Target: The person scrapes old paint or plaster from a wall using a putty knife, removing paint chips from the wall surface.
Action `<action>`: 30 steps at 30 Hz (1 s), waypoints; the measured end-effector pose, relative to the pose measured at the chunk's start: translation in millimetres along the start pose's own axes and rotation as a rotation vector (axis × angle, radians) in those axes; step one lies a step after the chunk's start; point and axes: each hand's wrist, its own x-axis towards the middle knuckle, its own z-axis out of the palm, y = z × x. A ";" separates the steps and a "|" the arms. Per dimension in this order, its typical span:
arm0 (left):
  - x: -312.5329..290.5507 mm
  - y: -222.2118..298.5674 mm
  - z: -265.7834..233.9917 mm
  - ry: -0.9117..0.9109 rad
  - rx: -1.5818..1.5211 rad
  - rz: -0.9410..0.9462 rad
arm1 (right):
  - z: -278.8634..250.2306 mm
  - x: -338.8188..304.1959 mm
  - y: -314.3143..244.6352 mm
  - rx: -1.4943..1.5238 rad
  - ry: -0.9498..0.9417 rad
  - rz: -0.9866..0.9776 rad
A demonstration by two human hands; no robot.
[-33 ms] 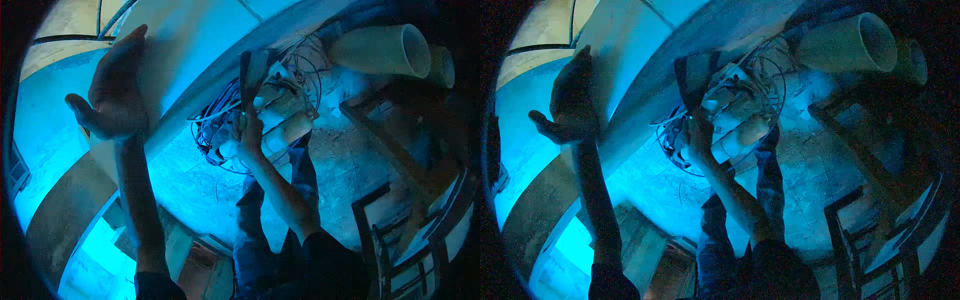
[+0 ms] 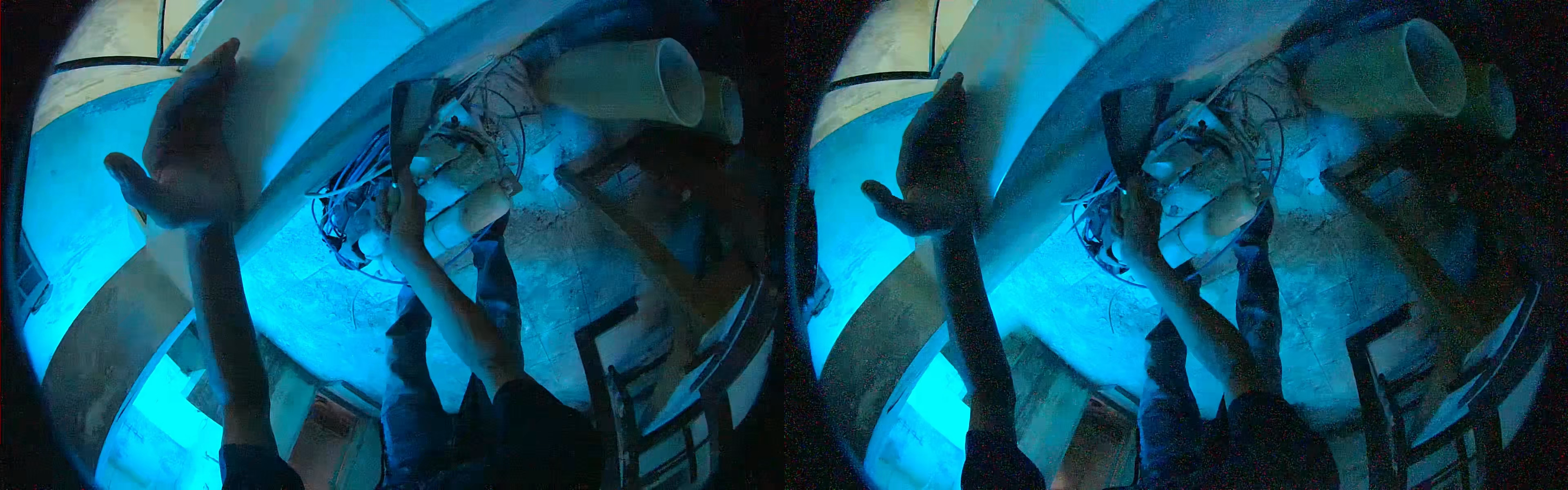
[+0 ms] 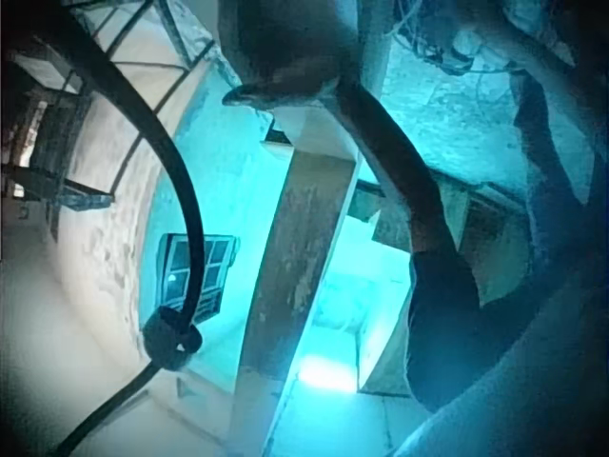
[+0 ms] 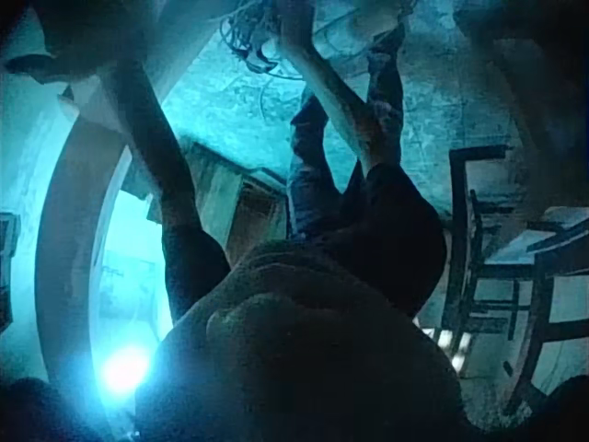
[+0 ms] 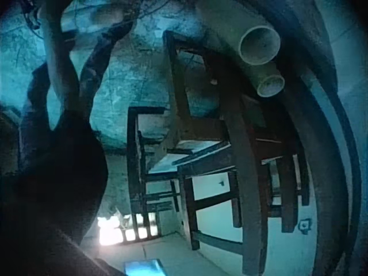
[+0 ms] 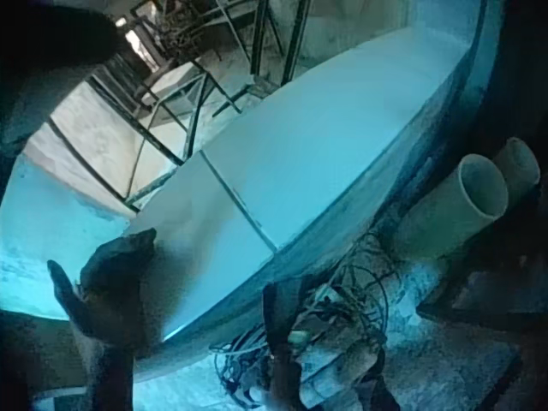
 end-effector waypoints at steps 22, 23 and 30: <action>1.5 6.0 9.5 0.089 0.051 -0.035 | -36.9 6.2 -62.2 0.290 -0.067 -0.393; 2.6 8.2 9.4 0.088 0.056 -0.039 | -34.7 4.1 -54.6 0.158 0.082 -0.317; 6.4 10.0 1.3 -0.008 0.012 0.012 | -43.7 17.9 -0.4 -0.299 -0.019 -0.497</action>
